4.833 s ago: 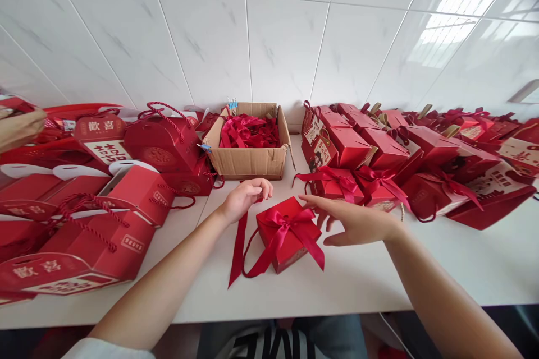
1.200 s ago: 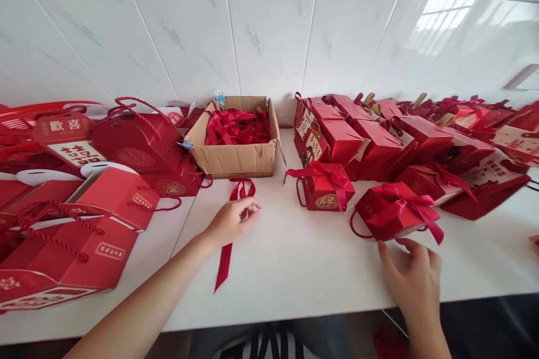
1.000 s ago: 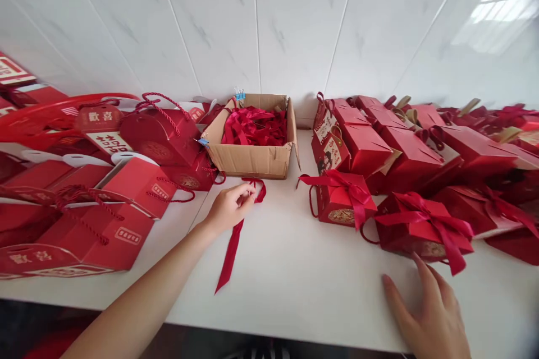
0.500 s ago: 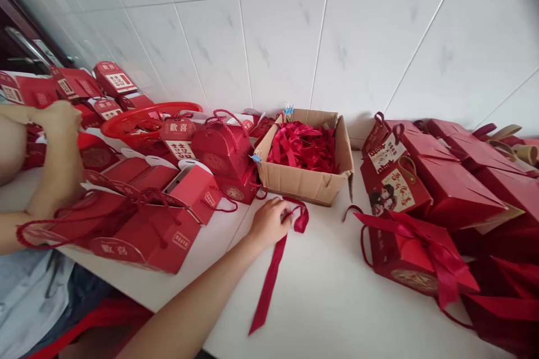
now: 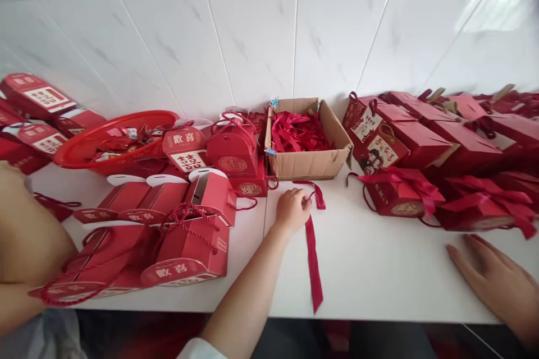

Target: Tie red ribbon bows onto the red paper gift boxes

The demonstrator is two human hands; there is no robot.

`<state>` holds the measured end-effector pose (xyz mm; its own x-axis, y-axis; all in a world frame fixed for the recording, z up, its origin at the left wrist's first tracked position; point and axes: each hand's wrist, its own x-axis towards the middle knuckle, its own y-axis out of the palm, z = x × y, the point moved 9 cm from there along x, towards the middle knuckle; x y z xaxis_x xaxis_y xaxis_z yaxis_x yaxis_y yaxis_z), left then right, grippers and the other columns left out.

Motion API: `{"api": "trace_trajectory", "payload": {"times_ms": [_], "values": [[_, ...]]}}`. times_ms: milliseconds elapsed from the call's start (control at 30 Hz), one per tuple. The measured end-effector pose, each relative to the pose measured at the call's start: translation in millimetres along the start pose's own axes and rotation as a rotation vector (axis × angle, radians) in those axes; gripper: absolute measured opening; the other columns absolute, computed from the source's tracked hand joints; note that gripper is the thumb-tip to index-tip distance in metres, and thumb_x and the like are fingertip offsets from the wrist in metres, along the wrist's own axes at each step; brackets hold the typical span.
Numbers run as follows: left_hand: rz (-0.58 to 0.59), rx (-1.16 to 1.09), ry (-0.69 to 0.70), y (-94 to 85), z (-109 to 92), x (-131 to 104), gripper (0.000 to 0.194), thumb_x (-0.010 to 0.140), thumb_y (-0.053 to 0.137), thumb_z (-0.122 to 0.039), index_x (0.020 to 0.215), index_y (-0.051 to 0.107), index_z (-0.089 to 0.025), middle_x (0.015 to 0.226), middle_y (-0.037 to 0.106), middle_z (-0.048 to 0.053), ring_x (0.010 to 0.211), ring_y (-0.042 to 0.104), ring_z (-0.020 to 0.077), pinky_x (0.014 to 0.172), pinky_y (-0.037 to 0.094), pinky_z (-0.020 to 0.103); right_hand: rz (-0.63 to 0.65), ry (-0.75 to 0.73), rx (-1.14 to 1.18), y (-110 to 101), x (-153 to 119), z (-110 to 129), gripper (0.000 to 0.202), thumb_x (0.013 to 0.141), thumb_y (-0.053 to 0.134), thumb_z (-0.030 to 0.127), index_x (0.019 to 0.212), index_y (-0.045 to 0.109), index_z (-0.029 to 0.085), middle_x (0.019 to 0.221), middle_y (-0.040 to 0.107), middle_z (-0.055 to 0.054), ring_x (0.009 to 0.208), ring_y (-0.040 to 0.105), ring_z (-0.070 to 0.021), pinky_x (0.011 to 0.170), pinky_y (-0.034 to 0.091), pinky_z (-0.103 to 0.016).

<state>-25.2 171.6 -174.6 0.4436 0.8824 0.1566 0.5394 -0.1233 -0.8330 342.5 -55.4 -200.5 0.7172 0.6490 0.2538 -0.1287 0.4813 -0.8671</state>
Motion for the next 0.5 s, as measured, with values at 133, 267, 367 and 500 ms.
{"api": "trace_trajectory", "payload": {"times_ms": [133, 267, 367, 500], "values": [[0.029, 0.032, 0.018, 2.8, -2, 3, 0.029, 0.092, 0.054, -0.033, 0.116, 0.058, -0.017, 0.118, 0.060, 0.009, 0.100, 0.061, 0.0202, 0.086, 0.053, 0.041, 0.119, -0.021, -0.133, 5, 1, 6, 0.072, 0.082, 0.038, 0.064, 0.128, 0.057, 0.013, 0.138, 0.052, -0.020, 0.130, 0.044, -0.0358, 0.105, 0.030, -0.047], [0.035, 0.056, 0.029, 3.5, -2, 8, 0.030, 0.092, 0.054, -0.032, 0.118, 0.057, -0.017, 0.120, 0.059, 0.010, 0.101, 0.061, 0.0206, 0.086, 0.053, 0.042, 0.106, -0.052, -0.138, 3, -7, 14, 0.074, 0.083, 0.034, 0.061, 0.129, 0.054, 0.007, 0.140, 0.047, -0.023, 0.132, 0.041, -0.0375, 0.106, 0.029, -0.051], [0.045, 0.070, 0.017, 5.0, -1, 10, 0.030, 0.092, 0.054, -0.033, 0.118, 0.057, -0.017, 0.120, 0.059, 0.010, 0.101, 0.061, 0.0206, 0.086, 0.053, 0.042, 0.132, -0.126, -0.176, 8, -12, 25, 0.074, 0.085, 0.033, 0.061, 0.135, 0.048, 0.009, 0.144, 0.042, -0.021, 0.134, 0.035, -0.0397, 0.106, 0.027, -0.054], [0.043, 0.093, -0.020, 7.5, 0, 11, 0.031, 0.092, 0.055, -0.033, 0.118, 0.057, -0.017, 0.120, 0.059, 0.010, 0.101, 0.061, 0.0209, 0.085, 0.053, 0.042, 0.218, -0.160, -0.259, 14, -19, 32, 0.069, 0.090, 0.028, 0.057, 0.142, 0.041, 0.013, 0.150, 0.034, -0.018, 0.137, 0.029, -0.0381, 0.108, 0.024, -0.054]]}}
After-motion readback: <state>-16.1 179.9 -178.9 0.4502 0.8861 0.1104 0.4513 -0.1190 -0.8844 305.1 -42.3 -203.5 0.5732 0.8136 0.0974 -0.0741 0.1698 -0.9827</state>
